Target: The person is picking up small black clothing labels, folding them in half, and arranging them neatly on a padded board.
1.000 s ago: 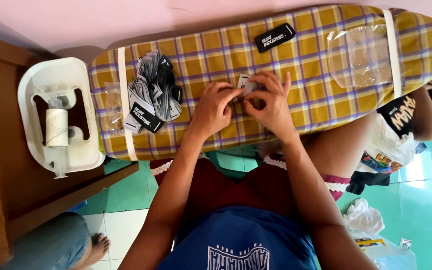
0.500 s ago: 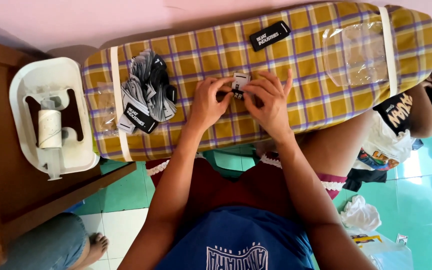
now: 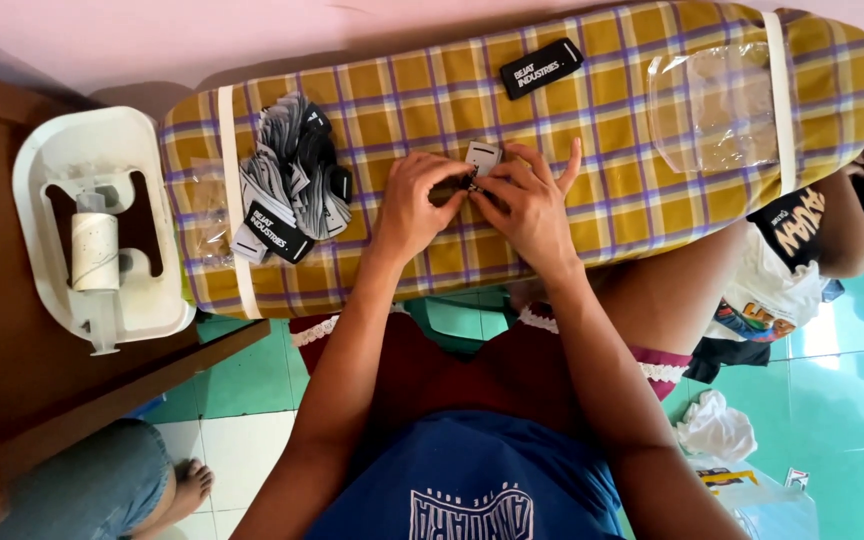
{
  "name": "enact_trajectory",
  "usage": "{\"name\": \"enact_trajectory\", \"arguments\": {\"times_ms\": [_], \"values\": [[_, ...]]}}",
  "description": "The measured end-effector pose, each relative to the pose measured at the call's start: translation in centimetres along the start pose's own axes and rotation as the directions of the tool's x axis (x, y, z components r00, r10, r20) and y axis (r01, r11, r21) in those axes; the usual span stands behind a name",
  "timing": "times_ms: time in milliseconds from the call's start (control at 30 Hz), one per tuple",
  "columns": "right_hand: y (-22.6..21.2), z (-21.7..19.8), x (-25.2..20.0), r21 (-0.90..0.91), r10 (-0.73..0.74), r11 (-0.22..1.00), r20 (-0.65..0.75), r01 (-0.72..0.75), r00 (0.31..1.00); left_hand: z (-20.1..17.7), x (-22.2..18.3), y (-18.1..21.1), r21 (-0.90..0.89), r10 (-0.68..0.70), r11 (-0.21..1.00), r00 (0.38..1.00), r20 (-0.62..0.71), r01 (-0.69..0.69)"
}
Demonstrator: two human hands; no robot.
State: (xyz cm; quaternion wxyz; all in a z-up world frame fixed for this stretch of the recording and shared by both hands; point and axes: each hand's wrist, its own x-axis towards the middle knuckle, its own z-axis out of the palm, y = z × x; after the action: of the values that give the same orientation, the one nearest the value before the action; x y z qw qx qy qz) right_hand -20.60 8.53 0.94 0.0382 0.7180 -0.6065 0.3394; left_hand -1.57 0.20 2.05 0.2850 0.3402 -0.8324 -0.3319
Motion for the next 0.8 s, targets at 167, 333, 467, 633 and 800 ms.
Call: {"name": "enact_trajectory", "arguments": {"times_ms": [167, 333, 467, 633, 800], "values": [[-0.3, -0.4, 0.4, 0.056, 0.042, 0.997, 0.035, -0.044, 0.998, -0.7, 0.2, 1.2, 0.120, 0.073, 0.990, 0.997, -0.004, -0.072], [-0.4, -0.5, 0.4, 0.065, 0.072, 0.995, 0.056, -0.075, 0.996, -0.4, 0.4, 1.3, 0.170, 0.080, 0.982, 0.997, -0.016, -0.076], [-0.9, -0.9, 0.7, 0.089, 0.087, 0.992, 0.075, -0.094, 0.993, -0.6, 0.3, 1.2, 0.158, 0.068, 0.985, 0.998, -0.006, -0.066], [-1.0, -1.9, 1.3, 0.210, 0.175, 0.959, 0.088, -0.190, 0.981, -0.7, 0.2, 1.1, 0.116, 0.030, 0.993, 0.997, 0.067, -0.037], [-0.6, -1.1, 0.9, 0.103, 0.221, 0.968, 0.070, -0.228, 0.973, -0.5, 0.1, 2.1, 0.286, 0.147, 0.945, 0.987, 0.066, -0.160]]}}
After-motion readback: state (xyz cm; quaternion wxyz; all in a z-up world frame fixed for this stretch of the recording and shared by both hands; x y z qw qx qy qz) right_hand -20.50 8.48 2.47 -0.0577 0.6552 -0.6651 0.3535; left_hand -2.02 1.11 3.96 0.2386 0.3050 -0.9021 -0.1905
